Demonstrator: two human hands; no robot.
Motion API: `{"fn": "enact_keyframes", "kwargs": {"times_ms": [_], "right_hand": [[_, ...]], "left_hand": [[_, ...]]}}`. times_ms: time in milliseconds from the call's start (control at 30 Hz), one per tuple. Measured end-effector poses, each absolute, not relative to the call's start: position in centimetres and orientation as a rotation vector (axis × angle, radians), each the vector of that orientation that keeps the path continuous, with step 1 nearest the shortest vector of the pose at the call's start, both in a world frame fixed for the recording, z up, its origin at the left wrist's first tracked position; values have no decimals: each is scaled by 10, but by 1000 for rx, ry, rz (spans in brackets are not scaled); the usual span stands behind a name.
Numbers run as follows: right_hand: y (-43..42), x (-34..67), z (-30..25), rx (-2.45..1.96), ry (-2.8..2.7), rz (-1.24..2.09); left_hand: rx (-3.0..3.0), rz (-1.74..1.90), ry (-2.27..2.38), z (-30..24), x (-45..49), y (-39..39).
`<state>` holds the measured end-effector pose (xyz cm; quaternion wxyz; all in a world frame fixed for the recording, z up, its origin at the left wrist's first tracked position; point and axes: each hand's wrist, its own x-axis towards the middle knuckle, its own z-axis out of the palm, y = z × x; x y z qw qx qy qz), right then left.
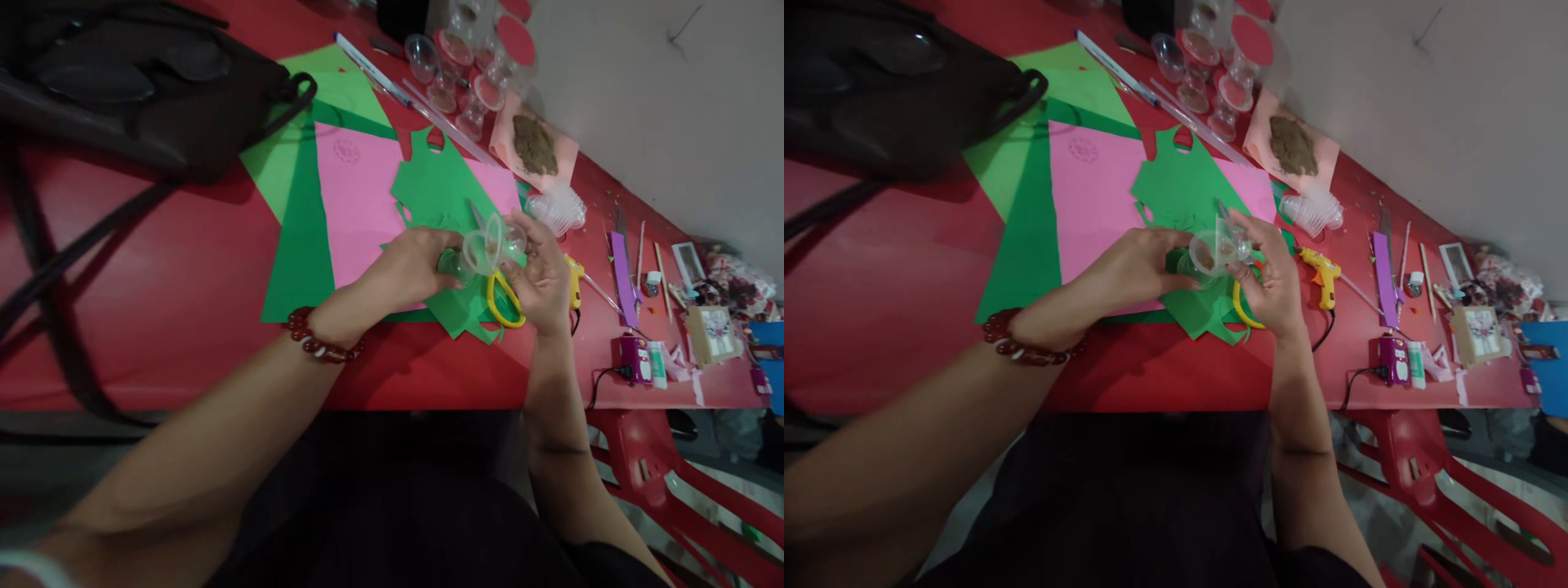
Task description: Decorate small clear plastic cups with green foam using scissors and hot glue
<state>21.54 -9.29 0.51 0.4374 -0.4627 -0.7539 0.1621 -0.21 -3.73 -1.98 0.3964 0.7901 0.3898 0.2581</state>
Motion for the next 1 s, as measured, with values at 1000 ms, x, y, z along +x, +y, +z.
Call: {"fn": "enact_keyframes", "kwargs": {"times_ms": [1000], "right_hand": [[-98,210,12,-1067,-1946,297]], "left_hand": [[1956,693,942,-25,-1,-38]]}}
